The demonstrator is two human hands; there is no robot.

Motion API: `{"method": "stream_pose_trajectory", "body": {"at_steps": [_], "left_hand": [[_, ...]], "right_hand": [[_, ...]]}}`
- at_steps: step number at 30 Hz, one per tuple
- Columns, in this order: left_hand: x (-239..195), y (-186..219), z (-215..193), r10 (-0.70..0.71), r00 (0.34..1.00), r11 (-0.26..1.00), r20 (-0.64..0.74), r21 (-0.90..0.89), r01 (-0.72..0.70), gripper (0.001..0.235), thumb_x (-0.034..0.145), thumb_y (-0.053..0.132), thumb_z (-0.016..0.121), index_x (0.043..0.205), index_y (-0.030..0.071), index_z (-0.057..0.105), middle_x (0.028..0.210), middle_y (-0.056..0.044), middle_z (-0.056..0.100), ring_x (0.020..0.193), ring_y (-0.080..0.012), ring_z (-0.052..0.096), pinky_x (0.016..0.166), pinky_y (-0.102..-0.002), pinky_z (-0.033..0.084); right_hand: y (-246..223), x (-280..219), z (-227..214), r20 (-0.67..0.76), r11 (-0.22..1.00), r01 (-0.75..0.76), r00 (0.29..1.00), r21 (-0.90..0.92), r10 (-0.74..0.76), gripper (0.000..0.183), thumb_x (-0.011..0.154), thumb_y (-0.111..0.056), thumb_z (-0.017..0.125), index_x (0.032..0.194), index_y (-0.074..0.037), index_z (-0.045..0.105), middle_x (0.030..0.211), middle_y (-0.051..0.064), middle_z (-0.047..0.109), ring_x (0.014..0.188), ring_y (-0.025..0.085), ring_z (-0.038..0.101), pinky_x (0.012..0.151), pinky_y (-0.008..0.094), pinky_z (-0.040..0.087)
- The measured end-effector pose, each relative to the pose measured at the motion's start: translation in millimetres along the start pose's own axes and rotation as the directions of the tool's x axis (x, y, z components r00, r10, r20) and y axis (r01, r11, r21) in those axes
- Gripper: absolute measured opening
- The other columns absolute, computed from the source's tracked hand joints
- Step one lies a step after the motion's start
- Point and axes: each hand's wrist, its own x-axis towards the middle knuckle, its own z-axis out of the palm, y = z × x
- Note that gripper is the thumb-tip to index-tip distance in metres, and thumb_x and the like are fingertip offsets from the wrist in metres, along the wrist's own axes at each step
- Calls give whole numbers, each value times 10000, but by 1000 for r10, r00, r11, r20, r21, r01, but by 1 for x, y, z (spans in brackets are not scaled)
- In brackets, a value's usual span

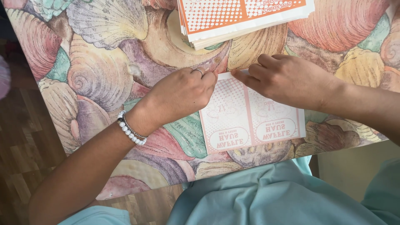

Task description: Folding and stacking paper bags on a table

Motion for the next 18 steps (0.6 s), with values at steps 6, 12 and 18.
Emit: {"method": "stream_pose_trajectory", "body": {"at_steps": [6, 12, 18], "left_hand": [[4, 1, -3, -13, 998, 999, 54, -33, 14, 230, 892, 6, 628, 815, 210, 703, 811, 51, 552, 614, -98, 543, 483, -264, 483], [5, 9, -7, -43, 995, 998, 93, 57, 38, 204, 860, 87, 619, 818, 264, 710, 867, 50, 607, 659, -105, 554, 587, -275, 437], [4, 14, -8, -82, 992, 991, 100, 118, 70, 224, 907, 83, 573, 797, 266, 640, 799, 49, 533, 661, -114, 515, 617, -289, 398]], "right_hand": [[-2, 4, -2, 20, 993, -98, 995, 60, 97, 565, 910, -107, 614, 1449, -260, 548, 853, -90, 568, 749, 122, 585, 483, 246, 530], [-13, 0, 4, -21, 988, -156, 988, 13, 156, 592, 933, -139, 596, 1506, -270, 521, 877, -63, 536, 757, 131, 551, 598, 243, 530], [-20, 0, 2, -42, 979, -201, 979, -22, 200, 569, 948, -179, 595, 1499, -304, 529, 874, -54, 508, 752, 136, 516, 575, 244, 505]]}}
